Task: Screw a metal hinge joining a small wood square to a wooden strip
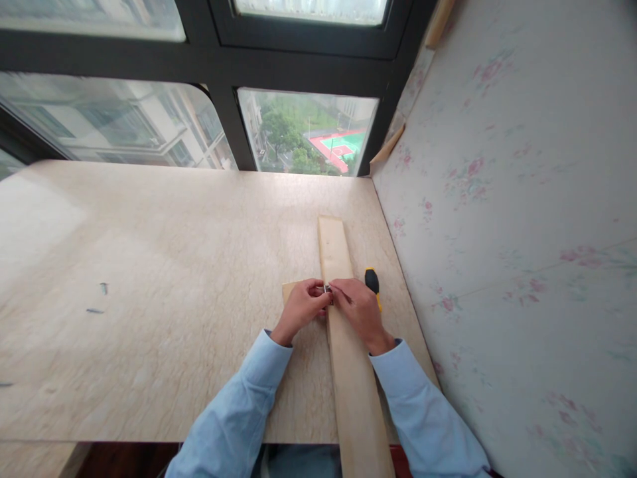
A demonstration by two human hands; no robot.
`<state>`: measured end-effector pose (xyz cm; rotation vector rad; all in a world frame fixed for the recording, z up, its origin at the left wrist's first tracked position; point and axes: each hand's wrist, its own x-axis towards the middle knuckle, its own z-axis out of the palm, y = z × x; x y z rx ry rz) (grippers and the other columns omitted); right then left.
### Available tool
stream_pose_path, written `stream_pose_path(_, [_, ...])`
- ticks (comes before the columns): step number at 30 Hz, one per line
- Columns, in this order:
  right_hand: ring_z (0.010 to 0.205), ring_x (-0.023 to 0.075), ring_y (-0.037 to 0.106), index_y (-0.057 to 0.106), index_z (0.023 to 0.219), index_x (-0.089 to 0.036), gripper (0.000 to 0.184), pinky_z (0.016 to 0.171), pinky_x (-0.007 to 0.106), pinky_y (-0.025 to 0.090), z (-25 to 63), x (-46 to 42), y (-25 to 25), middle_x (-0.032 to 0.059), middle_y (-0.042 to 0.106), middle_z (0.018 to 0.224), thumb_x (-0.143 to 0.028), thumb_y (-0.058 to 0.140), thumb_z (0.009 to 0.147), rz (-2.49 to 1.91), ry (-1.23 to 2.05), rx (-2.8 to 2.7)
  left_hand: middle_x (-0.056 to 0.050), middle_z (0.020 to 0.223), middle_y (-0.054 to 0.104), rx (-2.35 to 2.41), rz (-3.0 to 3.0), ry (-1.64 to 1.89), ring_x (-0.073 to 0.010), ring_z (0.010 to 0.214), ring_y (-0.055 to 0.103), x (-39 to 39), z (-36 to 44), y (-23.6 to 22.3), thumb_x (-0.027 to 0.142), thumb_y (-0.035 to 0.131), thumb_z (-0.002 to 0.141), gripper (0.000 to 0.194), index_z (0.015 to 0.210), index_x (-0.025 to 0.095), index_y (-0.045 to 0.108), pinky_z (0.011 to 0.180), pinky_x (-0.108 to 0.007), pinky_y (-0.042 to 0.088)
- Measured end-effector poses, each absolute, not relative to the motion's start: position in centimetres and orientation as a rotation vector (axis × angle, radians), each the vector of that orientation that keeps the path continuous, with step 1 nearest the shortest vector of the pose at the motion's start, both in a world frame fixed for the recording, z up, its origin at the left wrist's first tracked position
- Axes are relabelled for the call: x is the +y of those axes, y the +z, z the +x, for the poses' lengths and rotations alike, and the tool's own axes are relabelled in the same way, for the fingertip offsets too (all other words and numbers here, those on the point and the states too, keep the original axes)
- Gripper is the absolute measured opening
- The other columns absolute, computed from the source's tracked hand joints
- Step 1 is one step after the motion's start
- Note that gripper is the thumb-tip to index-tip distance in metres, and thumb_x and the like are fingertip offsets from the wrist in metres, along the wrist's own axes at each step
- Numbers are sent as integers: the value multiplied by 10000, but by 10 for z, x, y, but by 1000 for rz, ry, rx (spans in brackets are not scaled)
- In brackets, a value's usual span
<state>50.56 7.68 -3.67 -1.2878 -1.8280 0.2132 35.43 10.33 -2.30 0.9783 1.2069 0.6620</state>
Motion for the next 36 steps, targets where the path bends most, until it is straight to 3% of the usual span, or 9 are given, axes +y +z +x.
stream_pose_path(12, [907, 213, 690, 721, 1014, -169, 204, 828, 361, 553, 509, 76, -36, 83, 755, 987, -156, 521, 976, -1230, 252, -1891, -46, 772, 684, 1215, 1001, 661, -138, 641, 638, 105, 355, -26, 147, 708, 751, 278, 1020, 94, 663, 510, -223, 558])
stream_pose_path(24, [955, 224, 696, 706, 1168, -189, 268, 878, 394, 556, 510, 75, -39, 96, 751, 1041, -263, 515, 995, -1329, 314, -1840, -45, 775, 691, 1223, 994, 660, -144, 649, 649, 104, 356, -22, 181, 735, 758, 298, 1032, 95, 656, 515, -225, 557])
stream_pose_path(36, [926, 218, 715, 731, 1104, -173, 248, 848, 381, 562, 509, 79, -39, 97, 765, 1017, -239, 520, 993, -1263, 235, -1848, -58, 798, 712, 1182, 1038, 673, -145, 673, 666, 102, 355, -23, 164, 680, 786, 207, 984, 105, 678, 529, -213, 542])
